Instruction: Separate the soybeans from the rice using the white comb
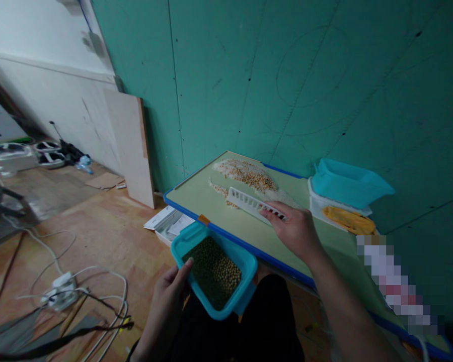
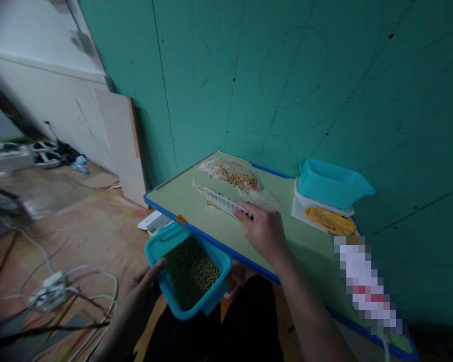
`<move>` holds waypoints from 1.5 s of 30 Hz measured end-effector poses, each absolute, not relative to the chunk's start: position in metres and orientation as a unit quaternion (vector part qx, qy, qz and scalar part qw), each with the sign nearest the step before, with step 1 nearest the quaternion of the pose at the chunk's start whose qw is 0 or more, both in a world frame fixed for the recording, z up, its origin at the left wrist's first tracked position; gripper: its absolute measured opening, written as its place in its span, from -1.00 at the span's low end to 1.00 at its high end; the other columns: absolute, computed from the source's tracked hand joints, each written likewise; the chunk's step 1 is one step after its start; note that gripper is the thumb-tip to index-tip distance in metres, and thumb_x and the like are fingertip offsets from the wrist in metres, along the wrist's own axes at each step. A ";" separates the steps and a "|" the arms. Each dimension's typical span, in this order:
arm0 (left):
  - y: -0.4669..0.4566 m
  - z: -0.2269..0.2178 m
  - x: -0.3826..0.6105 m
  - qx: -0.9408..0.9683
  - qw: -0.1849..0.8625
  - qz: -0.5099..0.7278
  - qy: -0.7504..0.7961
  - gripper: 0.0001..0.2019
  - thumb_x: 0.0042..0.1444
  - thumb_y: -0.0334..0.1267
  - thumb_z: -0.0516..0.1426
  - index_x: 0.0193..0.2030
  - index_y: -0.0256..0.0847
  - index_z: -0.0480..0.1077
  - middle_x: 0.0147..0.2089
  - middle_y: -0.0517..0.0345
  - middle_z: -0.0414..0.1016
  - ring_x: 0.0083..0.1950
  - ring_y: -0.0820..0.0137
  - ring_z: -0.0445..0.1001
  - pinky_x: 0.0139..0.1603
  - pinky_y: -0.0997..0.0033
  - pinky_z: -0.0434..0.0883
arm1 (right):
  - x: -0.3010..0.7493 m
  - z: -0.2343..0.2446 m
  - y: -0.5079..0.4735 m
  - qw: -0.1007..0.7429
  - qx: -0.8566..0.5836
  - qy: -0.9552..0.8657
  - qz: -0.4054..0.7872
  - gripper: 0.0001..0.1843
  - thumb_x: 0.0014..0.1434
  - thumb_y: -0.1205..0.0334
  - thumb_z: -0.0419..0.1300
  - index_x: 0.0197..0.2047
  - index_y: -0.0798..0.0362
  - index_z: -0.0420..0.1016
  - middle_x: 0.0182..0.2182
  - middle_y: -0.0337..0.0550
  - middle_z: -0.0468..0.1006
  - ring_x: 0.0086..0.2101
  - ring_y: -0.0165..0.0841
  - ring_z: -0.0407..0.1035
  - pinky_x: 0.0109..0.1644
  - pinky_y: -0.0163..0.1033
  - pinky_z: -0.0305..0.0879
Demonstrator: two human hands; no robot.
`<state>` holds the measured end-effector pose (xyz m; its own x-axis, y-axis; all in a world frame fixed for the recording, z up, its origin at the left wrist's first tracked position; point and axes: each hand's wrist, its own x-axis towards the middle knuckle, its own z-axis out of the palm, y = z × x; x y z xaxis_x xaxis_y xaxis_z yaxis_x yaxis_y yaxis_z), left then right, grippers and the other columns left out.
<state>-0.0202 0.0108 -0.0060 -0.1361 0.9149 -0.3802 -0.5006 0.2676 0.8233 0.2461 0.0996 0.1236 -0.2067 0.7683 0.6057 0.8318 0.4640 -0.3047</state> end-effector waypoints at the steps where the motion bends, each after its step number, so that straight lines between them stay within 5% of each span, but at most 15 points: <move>1: 0.011 -0.005 -0.020 0.207 0.623 0.568 0.496 -0.67 -0.07 0.01 0.40 -0.44 -0.27 0.61 -0.54 0.16 0.53 -0.49 0.43 0.45 -0.43 0.49 0.42 | 0.246 0.124 0.100 0.364 -0.513 -0.777 -0.038 -0.81 0.26 0.16 0.25 -0.12 -0.01 0.67 -0.30 -0.11 0.72 -0.40 -0.26 0.60 -0.34 -0.26 0.41; 26: 0.011 -0.001 -0.023 0.221 0.606 0.583 0.494 -0.65 -0.05 -0.03 0.39 -0.59 -0.25 0.48 -0.66 0.30 0.32 -0.60 0.53 0.27 -0.57 0.54 0.26 | 0.245 0.132 0.115 0.374 -0.482 -0.790 0.057 -0.79 0.21 0.15 0.31 -0.12 0.02 0.68 -0.23 -0.08 0.72 -0.31 -0.27 0.60 -0.27 -0.25 0.47; 45: 0.016 0.012 -0.026 0.234 0.591 0.589 0.500 -0.70 -0.04 -0.03 0.38 -0.45 -0.28 0.60 -0.54 0.15 0.54 -0.51 0.41 0.45 -0.43 0.44 0.44 | 0.238 0.139 0.105 0.376 -0.461 -0.791 0.140 -0.81 0.17 0.21 0.33 -0.14 0.02 0.68 -0.25 -0.13 0.72 -0.28 -0.26 0.61 -0.22 -0.19 0.53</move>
<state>-0.0255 0.0159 0.0117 -0.1925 0.9294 -0.3149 -0.4621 0.1972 0.8646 0.2378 0.1051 0.1392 -0.2922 0.8352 0.4659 0.6244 0.5356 -0.5686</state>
